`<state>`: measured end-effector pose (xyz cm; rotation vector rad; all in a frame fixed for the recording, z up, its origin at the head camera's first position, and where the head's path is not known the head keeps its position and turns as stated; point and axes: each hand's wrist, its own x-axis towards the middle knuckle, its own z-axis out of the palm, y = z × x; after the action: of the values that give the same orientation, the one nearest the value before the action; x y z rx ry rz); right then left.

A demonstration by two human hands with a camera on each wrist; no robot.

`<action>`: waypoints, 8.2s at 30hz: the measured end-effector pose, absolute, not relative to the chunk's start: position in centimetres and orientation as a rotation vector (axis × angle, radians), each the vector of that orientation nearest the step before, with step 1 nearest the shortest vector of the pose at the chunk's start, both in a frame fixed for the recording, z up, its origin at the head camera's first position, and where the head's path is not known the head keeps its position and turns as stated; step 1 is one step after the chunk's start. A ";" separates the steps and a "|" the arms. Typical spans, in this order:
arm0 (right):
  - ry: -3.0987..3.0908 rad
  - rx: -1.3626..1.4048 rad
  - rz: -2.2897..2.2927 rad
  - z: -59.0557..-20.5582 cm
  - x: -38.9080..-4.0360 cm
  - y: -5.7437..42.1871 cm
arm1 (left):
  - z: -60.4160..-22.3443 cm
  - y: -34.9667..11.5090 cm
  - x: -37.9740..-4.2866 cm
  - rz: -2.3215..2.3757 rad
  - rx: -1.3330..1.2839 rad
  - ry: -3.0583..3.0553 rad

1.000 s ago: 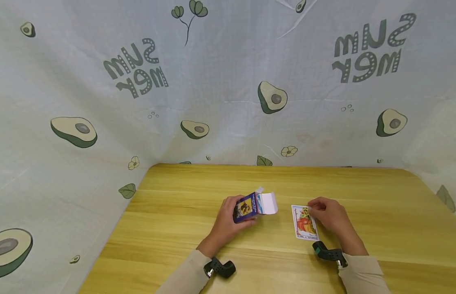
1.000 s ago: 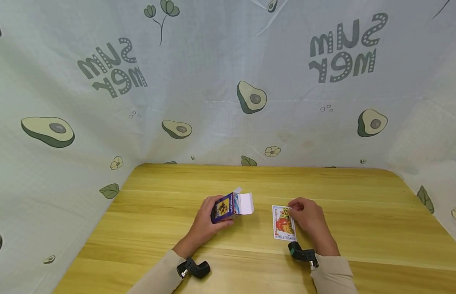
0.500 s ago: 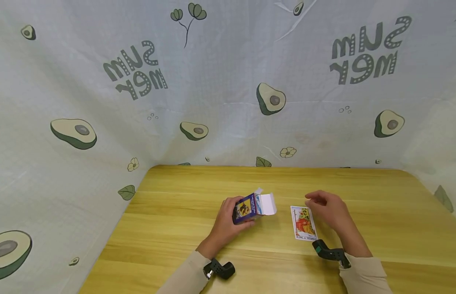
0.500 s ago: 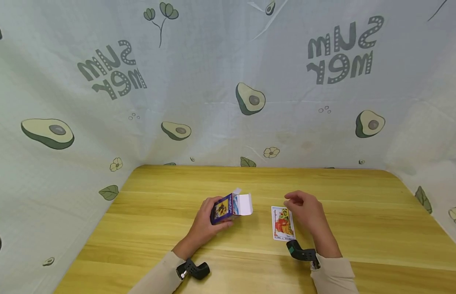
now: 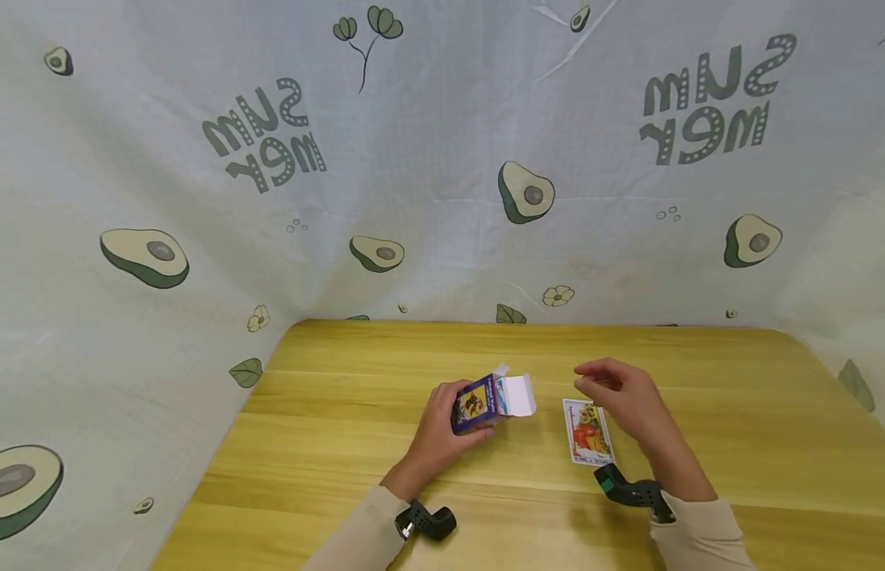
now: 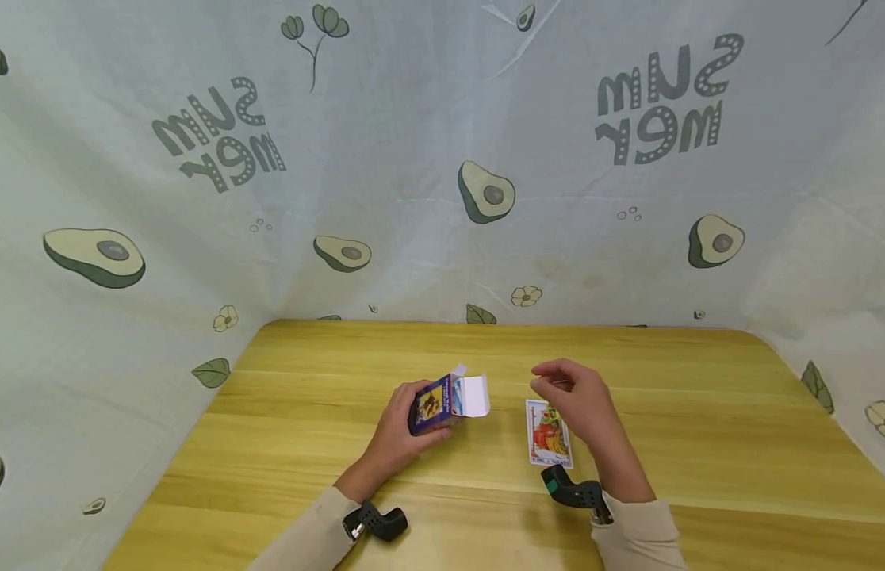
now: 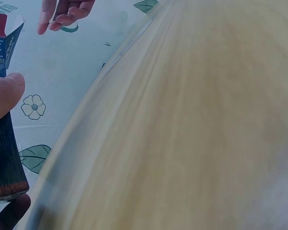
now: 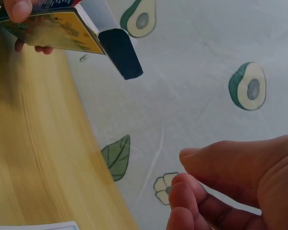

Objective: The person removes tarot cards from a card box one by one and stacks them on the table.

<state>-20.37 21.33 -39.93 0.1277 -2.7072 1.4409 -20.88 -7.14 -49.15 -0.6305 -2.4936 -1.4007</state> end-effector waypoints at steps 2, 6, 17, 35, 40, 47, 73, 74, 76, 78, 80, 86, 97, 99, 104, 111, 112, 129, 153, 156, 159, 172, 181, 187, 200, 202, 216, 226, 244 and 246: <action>-2.702 0.125 1.467 -39.8 -20.3 21.0 | -49.1 -7.1 -20.9 -1.397 -0.626 -2.498; -2.694 0.116 1.499 -39.4 -20.2 20.2 | -49.0 -7.1 -20.8 -1.398 -0.619 -2.493; -2.609 0.156 1.635 -38.3 -20.1 18.3 | -48.8 -7.1 -20.7 -1.381 -0.616 -2.495; -2.552 0.258 1.705 -37.8 -20.3 14.7 | -49.1 -7.0 -20.7 -1.362 -0.622 -2.489; -2.564 0.226 1.751 -38.0 -20.2 14.2 | -49.1 -7.0 -20.7 -1.360 -0.629 -2.484; -2.612 0.187 1.670 -38.6 -20.3 14.0 | -49.0 -6.9 -20.7 -1.379 -0.624 -2.497; -2.795 0.143 1.363 -40.3 -20.0 12.2 | -49.3 -7.0 -20.9 -1.339 -0.660 -2.465; -2.797 0.134 1.362 -40.3 -19.9 12.2 | -49.3 -7.0 -20.9 -1.337 -0.662 -2.466; -2.800 0.123 1.362 -40.3 -19.9 12.2 | -49.3 -7.0 -20.9 -1.338 -0.661 -2.472; -2.805 0.114 1.362 -40.3 -20.0 12.2 | -49.3 -7.0 -20.8 -1.338 -0.660 -2.476; -2.810 0.108 1.357 -40.4 -20.0 12.2 | -49.2 -7.0 -20.8 -1.336 -0.659 -2.482; -2.824 0.111 1.310 -40.4 -20.1 12.5 | -49.1 -6.9 -20.8 -1.326 -0.654 -2.496; -2.835 0.130 1.270 -40.0 -20.1 13.0 | -49.0 -7.0 -20.6 -1.327 -0.651 -2.485; -2.829 0.128 1.286 -39.8 -20.1 13.1 | -49.0 -7.0 -20.6 -1.330 -0.641 -2.486; -2.824 0.103 1.352 -39.4 -20.1 13.1 | -49.0 -7.0 -20.7 -1.326 -0.629 -2.478; -2.820 0.074 1.488 -39.0 -20.0 13.2 | -49.1 -7.1 -20.7 -1.311 -0.632 -2.481; -2.815 0.070 1.508 -39.0 -20.0 13.2 | -49.1 -7.1 -20.8 -1.314 -0.632 -2.482; -2.798 0.024 1.568 -38.5 -19.7 14.3 | -49.2 -7.0 -20.7 -1.321 -0.634 -2.480; -2.814 0.013 1.490 -37.4 -19.6 16.7 | -49.1 -6.9 -20.6 -1.314 -0.604 -2.478; -2.812 0.026 1.487 -37.2 -19.6 17.0 | -49.1 -6.9 -20.6 -1.321 -0.599 -2.478; -2.817 0.021 1.473 -37.1 -19.5 17.3 | -49.1 -6.9 -20.6 -1.321 -0.594 -2.482; -2.794 -0.018 1.504 -36.7 -19.5 18.2 | -49.0 -6.9 -20.7 -1.322 -0.579 -2.497; -2.791 -0.023 1.500 -36.5 -19.5 18.9 | -49.0 -6.9 -20.7 -1.332 -0.578 -2.493; -2.776 -0.014 1.522 -36.4 -19.4 19.3 | -49.1 -6.9 -20.8 -1.329 -0.599 -2.463; -2.766 -0.105 1.492 -36.4 -19.3 20.0 | -49.1 -7.0 -20.8 -1.340 -0.601 -2.465; -2.764 -0.112 1.501 -36.4 -19.4 20.1 | -49.1 -7.0 -20.8 -1.338 -0.602 -2.464; -2.756 -0.140 1.524 -36.3 -19.4 20.7 | -49.2 -7.0 -20.8 -1.345 -0.589 -2.462; -2.704 -0.111 1.588 -36.4 -19.4 21.1 | -49.3 -7.0 -20.9 -1.322 -0.595 -2.445; -2.735 -0.055 1.583 -36.8 -19.6 21.4 | -49.0 -7.0 -20.7 -1.357 -0.575 -2.451; -2.740 -0.057 1.571 -36.8 -19.6 21.5 | -48.9 -7.0 -20.7 -1.350 -0.575 -2.451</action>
<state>-19.58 21.48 -36.82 -0.0567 -2.7398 1.5714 -20.72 -6.96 -48.94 -0.5751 -2.4511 -1.3505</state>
